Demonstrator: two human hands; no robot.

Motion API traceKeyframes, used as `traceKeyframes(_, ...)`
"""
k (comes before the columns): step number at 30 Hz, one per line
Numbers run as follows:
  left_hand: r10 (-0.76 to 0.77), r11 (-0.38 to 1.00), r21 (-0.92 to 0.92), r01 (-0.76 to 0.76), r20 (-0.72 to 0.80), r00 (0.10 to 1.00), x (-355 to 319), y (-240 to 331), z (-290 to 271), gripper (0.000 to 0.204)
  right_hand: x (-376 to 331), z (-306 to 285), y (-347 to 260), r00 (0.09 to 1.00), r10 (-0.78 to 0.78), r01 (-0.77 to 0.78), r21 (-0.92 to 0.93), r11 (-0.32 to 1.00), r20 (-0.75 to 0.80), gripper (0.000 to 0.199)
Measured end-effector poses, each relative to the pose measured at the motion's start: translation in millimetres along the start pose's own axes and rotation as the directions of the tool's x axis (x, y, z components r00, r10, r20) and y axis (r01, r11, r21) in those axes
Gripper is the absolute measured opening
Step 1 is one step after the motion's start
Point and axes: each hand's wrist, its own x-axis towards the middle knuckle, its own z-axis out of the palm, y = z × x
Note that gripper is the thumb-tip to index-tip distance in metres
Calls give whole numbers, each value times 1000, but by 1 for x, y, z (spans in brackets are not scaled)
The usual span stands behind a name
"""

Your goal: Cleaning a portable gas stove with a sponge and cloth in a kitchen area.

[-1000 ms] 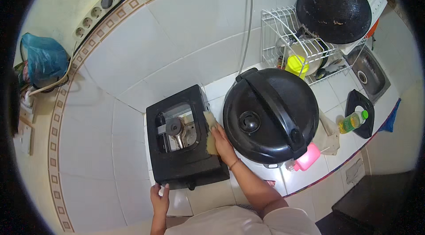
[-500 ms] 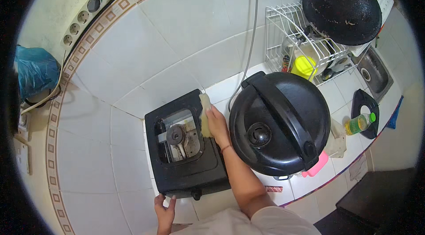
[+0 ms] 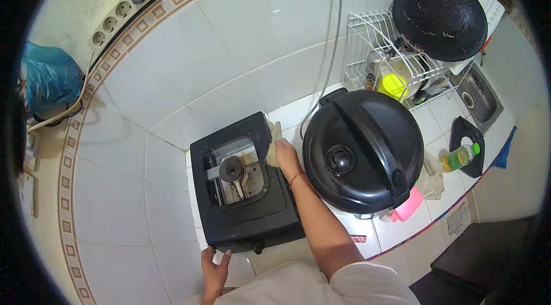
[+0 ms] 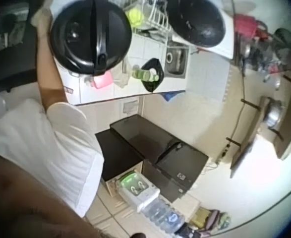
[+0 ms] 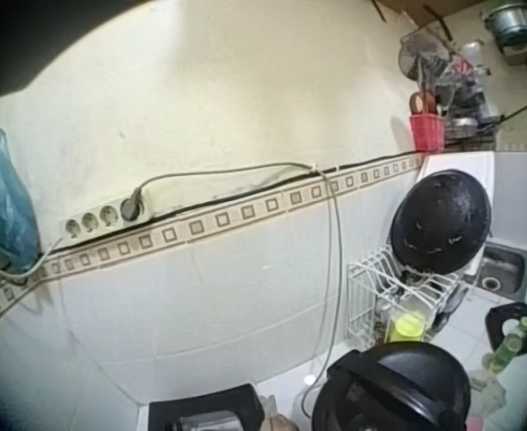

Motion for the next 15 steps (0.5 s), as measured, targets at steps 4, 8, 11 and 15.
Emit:
traceKeyframes(4,-24,999,-28,24,8,1000,-1,-4,0,51,-68,-17,-9,997,74,-74,20,997,24,36)
traceKeyframes(8,-23,1000,8,22,18,1000,-2,1,-2,51,-140,-49,9,986,138,-133,-59,989,90,33)
traceKeyframes(11,-17,1000,11,16,30,999,0,6,-4,50,-192,-68,15,982,164,-154,-103,983,98,32)
traceKeyframes(15,-2,999,-39,2,7,1000,-2,8,-3,48,-195,-63,1,984,155,-152,-39,988,92,30)
